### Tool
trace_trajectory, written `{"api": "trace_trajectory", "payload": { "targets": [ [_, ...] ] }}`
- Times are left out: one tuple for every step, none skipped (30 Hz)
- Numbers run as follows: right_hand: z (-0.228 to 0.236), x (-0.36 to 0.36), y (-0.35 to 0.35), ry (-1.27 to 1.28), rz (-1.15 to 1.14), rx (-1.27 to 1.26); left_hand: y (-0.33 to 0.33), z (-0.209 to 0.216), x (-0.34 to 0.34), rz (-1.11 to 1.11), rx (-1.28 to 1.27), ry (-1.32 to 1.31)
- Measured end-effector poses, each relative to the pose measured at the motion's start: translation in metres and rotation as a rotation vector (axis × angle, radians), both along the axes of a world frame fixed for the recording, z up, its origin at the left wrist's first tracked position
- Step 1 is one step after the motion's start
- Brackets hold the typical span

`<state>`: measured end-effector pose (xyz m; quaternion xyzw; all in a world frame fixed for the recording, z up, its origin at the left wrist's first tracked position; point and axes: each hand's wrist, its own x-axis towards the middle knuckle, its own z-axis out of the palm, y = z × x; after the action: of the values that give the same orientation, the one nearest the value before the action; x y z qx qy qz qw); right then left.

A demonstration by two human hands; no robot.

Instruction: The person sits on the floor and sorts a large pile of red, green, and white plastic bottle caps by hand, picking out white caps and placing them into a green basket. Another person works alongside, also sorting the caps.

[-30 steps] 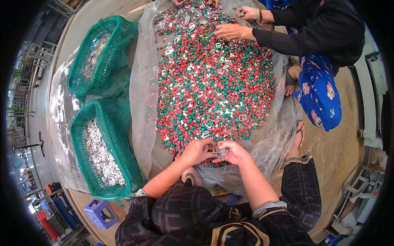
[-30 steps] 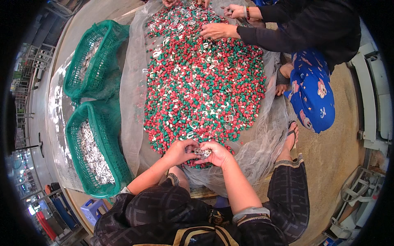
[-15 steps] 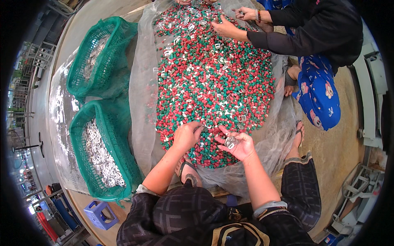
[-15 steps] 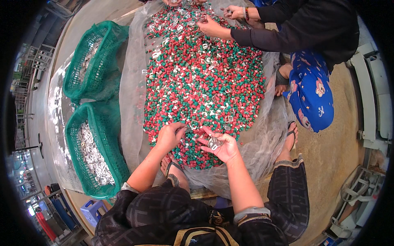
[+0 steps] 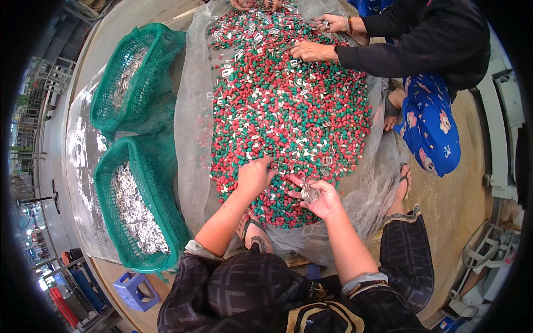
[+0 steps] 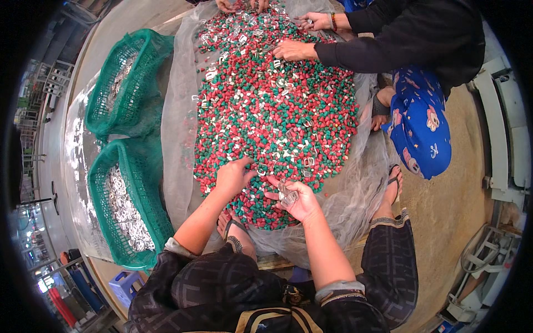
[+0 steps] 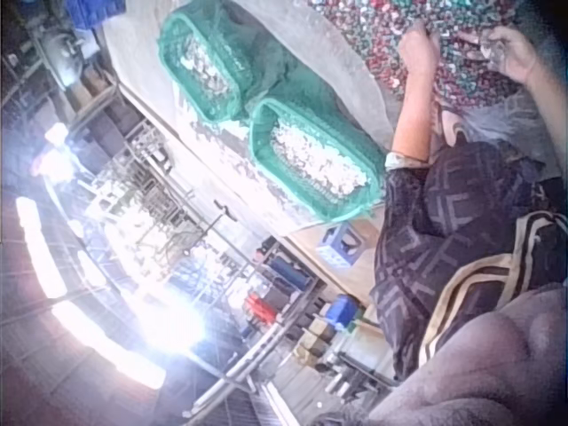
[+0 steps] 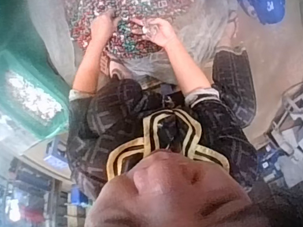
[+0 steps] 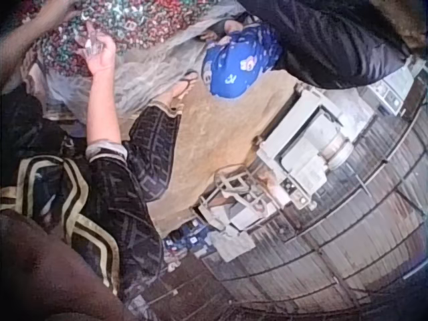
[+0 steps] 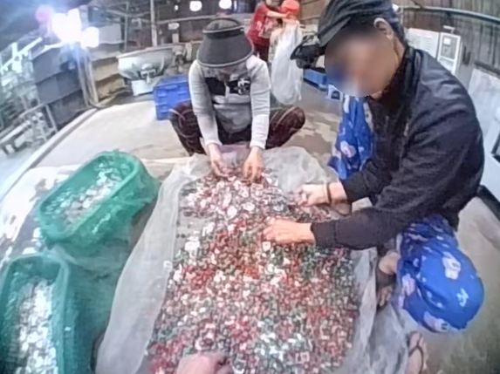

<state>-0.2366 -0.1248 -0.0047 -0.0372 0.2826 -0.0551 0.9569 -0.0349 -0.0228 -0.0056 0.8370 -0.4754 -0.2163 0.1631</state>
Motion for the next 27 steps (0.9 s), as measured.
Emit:
{"api": "trace_trajectory", "payload": {
  "targets": [
    [0.002,0.002,-0.001,0.065,0.001,-0.031,0.0,-0.004,-0.001,-0.022,-0.001,-0.014],
    [0.004,0.004,-0.002,0.13,0.001,-0.062,0.0,-0.007,-0.004,-0.044,-0.002,-0.027],
    [0.005,0.004,-0.004,0.192,0.035,-0.171,-0.001,-0.007,-0.006,-0.068,-0.005,-0.04],
    [0.006,0.004,-0.006,0.255,0.069,-0.28,-0.002,-0.004,-0.005,-0.116,-0.003,-0.003],
    [0.009,0.005,-0.009,0.317,0.104,-0.388,-0.003,-0.006,-0.005,-0.121,-0.009,-0.001],
    [0.02,0.011,-0.011,0.384,0.139,-0.499,-0.004,-0.008,-0.006,-0.122,-0.013,-0.002],
    [0.018,0.012,-0.013,0.427,0.216,-0.662,-0.004,-0.009,-0.005,-0.123,-0.017,-0.004],
    [0.013,0.013,-0.015,0.469,0.293,-0.825,-0.005,-0.009,-0.004,-0.108,0.012,0.025],
    [0.007,0.011,-0.016,0.514,0.367,-0.988,-0.007,-0.006,-0.003,-0.098,0.04,0.056],
    [-0.001,0.011,-0.015,0.537,0.37,-1.378,-0.009,-0.005,-0.002,-0.087,0.067,0.087],
    [-0.006,0.009,-0.015,0.506,0.334,-1.439,-0.009,-0.005,-0.002,-0.069,0.057,0.145],
    [-0.005,0.01,-0.015,0.475,0.298,-1.499,-0.008,-0.005,0.0,-0.052,0.047,0.203],
    [-0.002,0.009,-0.017,0.448,0.288,-1.356,-0.007,-0.006,0.001,-0.035,0.037,0.262],
    [0.002,0.008,-0.019,0.429,0.272,-1.211,-0.007,-0.007,0.001,-0.016,0.036,0.285],
    [0.007,0.007,-0.02,0.417,0.253,-1.07,-0.006,-0.008,0.002,0.004,0.035,0.307],
    [0.015,0.007,-0.022,0.358,0.171,-0.804,-0.006,-0.008,0.002,0.024,0.035,0.329],
    [0.018,0.006,-0.023,0.295,0.091,-0.539,-0.004,-0.007,0.003,0.037,0.026,0.342],
    [0.016,0.003,-0.021,0.213,0.015,-0.423,-0.004,-0.004,0.004,0.047,0.017,0.357],
    [0.016,0.001,-0.019,0.231,-0.051,-0.358,-0.004,-0.002,0.005,0.057,0.007,0.372],
    [0.016,0.0,-0.016,0.248,-0.117,-0.293,-0.003,-0.004,0.006,0.069,-0.021,0.418],
    [0.018,0.001,-0.013,0.263,-0.181,-0.225,-0.002,-0.007,0.008,0.085,-0.046,0.461],
    [0.013,0.001,-0.012,0.294,-0.188,-0.243,0.0,-0.009,0.009,0.1,-0.071,0.505],
    [0.004,0.001,-0.011,0.325,-0.195,-0.261,0.001,-0.01,0.011,0.117,-0.076,0.588],
    [0.002,0.002,-0.01,0.357,-0.203,-0.278,0.001,-0.008,0.012,0.133,-0.08,0.671],
    [0.001,0.002,-0.009,0.359,-0.164,-0.318,0.001,-0.004,0.012,0.149,-0.084,0.755],
    [0.001,0.003,-0.006,0.361,-0.125,-0.358,0.001,0.0,0.01,0.142,-0.075,0.804],
    [0.002,0.004,-0.005,0.368,-0.09,-0.399,-0.002,0.014,0.006,0.13,-0.064,0.857]
  ]
}}
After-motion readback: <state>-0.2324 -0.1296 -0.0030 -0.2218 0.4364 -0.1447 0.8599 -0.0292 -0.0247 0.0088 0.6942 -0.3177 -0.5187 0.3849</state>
